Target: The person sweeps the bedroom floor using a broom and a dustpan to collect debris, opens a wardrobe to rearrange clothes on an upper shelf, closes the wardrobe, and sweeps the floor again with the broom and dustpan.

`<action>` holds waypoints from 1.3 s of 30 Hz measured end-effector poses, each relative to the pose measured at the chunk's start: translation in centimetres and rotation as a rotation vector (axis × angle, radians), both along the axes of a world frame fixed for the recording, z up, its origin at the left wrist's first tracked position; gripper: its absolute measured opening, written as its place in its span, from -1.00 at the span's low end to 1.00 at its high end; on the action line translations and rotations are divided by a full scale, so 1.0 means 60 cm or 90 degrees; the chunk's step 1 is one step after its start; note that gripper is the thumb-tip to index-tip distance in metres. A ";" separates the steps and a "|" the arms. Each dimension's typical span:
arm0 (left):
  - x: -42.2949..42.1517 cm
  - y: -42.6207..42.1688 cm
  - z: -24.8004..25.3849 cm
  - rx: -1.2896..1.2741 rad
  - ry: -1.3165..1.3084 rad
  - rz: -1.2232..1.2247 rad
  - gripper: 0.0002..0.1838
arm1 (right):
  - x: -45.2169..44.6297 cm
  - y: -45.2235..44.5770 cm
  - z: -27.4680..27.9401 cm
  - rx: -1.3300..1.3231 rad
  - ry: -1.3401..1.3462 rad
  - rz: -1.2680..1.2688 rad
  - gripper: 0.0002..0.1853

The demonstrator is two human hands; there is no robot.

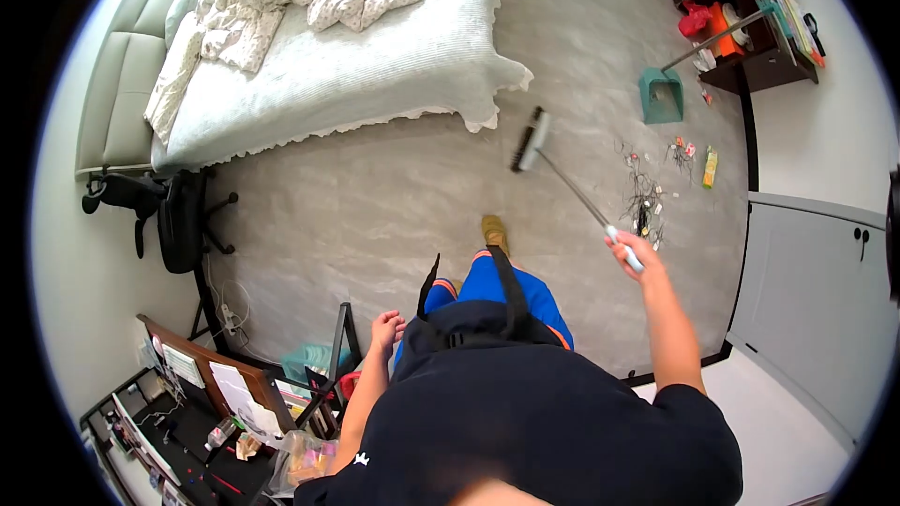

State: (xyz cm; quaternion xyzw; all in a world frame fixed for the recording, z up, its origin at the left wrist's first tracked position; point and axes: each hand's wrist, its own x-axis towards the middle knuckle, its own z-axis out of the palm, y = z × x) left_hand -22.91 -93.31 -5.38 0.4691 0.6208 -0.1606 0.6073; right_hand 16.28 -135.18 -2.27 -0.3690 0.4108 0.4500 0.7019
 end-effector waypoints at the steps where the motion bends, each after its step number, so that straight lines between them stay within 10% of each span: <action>1: 0.005 -0.003 0.003 0.005 0.004 -0.003 -0.69 | 0.018 0.024 -0.043 0.052 0.002 0.024 -0.62; 8: 0.055 -0.010 0.040 0.023 -0.009 0.005 -0.67 | 0.147 0.215 -0.184 0.133 0.058 0.007 -0.69; 18: 0.151 0.020 0.009 0.029 -0.038 -0.116 -0.67 | 0.142 -0.023 -0.172 0.106 0.057 -0.168 -0.64; 29: 0.436 0.067 -0.025 -0.027 -0.021 -0.402 -0.63 | -0.024 -0.270 -0.125 -0.037 0.002 -0.493 -0.62; 39: 0.763 0.098 -0.047 -0.061 -0.002 -0.601 -0.69 | -0.116 -0.076 0.009 -0.018 -0.113 -0.541 -0.72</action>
